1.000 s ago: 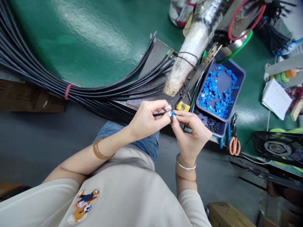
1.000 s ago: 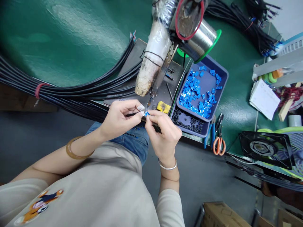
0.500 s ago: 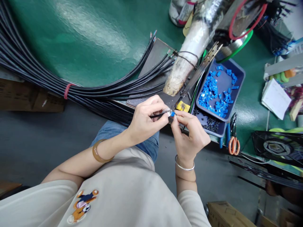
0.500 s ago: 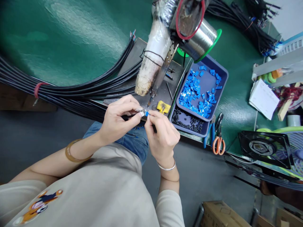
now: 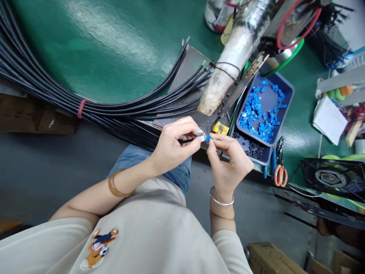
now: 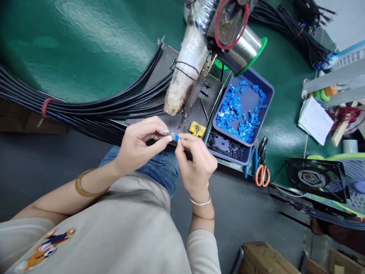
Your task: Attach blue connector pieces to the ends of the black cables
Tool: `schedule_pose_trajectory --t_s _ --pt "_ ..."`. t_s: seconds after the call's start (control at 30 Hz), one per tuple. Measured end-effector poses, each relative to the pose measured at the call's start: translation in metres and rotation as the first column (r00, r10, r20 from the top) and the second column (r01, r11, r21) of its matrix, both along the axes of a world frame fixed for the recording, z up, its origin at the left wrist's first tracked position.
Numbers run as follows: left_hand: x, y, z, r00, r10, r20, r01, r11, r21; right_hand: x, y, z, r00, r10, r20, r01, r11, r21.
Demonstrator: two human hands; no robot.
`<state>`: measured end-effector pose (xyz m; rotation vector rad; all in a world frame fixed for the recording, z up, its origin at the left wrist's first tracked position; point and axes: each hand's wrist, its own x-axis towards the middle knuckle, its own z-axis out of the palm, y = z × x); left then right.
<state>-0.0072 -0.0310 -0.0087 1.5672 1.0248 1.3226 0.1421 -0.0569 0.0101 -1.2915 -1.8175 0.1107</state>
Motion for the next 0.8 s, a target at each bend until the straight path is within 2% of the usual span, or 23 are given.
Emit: schedule_pose_trajectory --t_s 0.07,0.13,0.33,0.57,0.8 --pt "-0.002 0.002 0.003 0.998 -0.056 0.037 0.057 0.998 -0.039 0.002 -0.001 0.004 0.996 0.026 -0.086 -0.035 0.993 -0.111" --pt "-0.003 0.004 0.005 0.993 -0.096 0.063 0.100 0.992 -0.070 0.005 -0.001 0.006 0.991 0.043 -0.128 -0.064 0.985 -0.160" --pt "-0.003 0.009 0.006 0.981 -0.157 0.114 0.175 0.969 -0.173 0.009 0.001 0.008 0.994 0.089 -0.060 -0.095 0.989 -0.117" --pt "0.003 0.011 0.005 0.983 -0.106 0.153 0.136 0.969 -0.205 0.006 0.003 0.006 0.998 0.046 0.035 -0.045 0.998 -0.036" --pt "0.008 0.017 0.004 0.972 -0.069 0.223 0.124 0.963 -0.240 0.007 0.010 0.006 0.999 0.029 0.015 -0.029 0.999 -0.042"
